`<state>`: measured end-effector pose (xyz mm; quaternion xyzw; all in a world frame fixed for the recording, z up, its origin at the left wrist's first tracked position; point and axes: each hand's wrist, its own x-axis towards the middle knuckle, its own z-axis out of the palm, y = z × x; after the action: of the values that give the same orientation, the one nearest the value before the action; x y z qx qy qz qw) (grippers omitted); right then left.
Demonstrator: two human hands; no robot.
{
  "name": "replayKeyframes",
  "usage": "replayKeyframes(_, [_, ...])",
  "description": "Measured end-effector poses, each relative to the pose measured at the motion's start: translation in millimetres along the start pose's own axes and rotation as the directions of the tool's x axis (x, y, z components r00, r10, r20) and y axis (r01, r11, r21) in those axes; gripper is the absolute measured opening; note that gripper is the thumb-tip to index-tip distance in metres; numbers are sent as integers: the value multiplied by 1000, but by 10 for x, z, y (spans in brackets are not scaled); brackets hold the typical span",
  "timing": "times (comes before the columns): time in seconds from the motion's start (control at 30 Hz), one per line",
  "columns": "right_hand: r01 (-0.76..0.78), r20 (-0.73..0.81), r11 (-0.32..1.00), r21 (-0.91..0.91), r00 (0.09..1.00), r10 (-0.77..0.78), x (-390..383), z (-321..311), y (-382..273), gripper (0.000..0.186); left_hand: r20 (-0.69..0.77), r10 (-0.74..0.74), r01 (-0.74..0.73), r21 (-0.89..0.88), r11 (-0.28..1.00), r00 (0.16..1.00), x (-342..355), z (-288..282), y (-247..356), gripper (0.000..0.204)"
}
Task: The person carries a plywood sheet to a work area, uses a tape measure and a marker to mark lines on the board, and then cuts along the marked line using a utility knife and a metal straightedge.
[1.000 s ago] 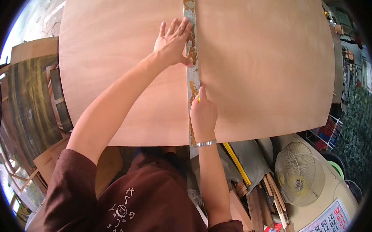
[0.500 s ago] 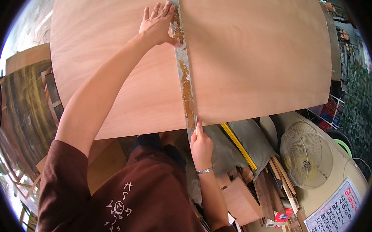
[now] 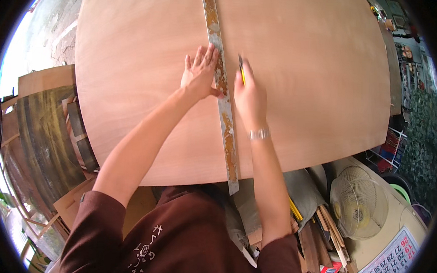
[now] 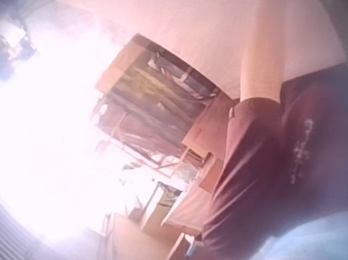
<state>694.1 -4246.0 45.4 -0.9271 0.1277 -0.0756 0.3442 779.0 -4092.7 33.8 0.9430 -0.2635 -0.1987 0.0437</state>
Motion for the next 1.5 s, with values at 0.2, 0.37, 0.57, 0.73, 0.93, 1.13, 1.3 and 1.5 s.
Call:
replayKeyframes(0.2, [71, -8, 987, -142, 997, -73, 1876, 762, -289, 26, 50, -8, 12, -75, 997, 999, 5, -52, -9, 144])
replayKeyframes(0.37, [2, 136, 989, -151, 991, 19, 1983, 841, -307, 25, 63, -6, 15, -140, 990, 998, 5, -70, -36, 141])
replayKeyframes(0.57, [58, 138, 964, -260, 990, -23, 1520, 689, -365, 31, 74, -10, 15, -74, 997, 997, 6, -66, -50, 141])
replayKeyframes(0.73, [-66, 174, 948, -310, 977, 125, 640, 442, -402, 37, 42, 1, 2, -71, 998, 999, -7, -33, -55, 139])
replayKeyframes(0.93, [-130, 314, 929, -346, 917, 245, -406, 145, -292, 43, -2, 1, -1, -41, 999, 1000, -15, -2, -48, 143])
replayKeyframes(1.13, [-128, 285, 919, -372, 927, 245, -1409, -11, -70, 47, -16, -17, 17, -38, 999, 1000, -21, 9, -17, 143])
replayKeyframes(1.3, [-166, 293, 926, -339, 917, 272, -2099, -170, 49, 49, -31, -20, 20, -10, 1000, 999, -14, 16, -5, 142])
replayKeyframes(1.5, [-231, 297, 915, -330, 895, 333, -2804, -381, 79, 49, -22, -24, 25, 39, 999, 999, -5, 24, 0, 142])
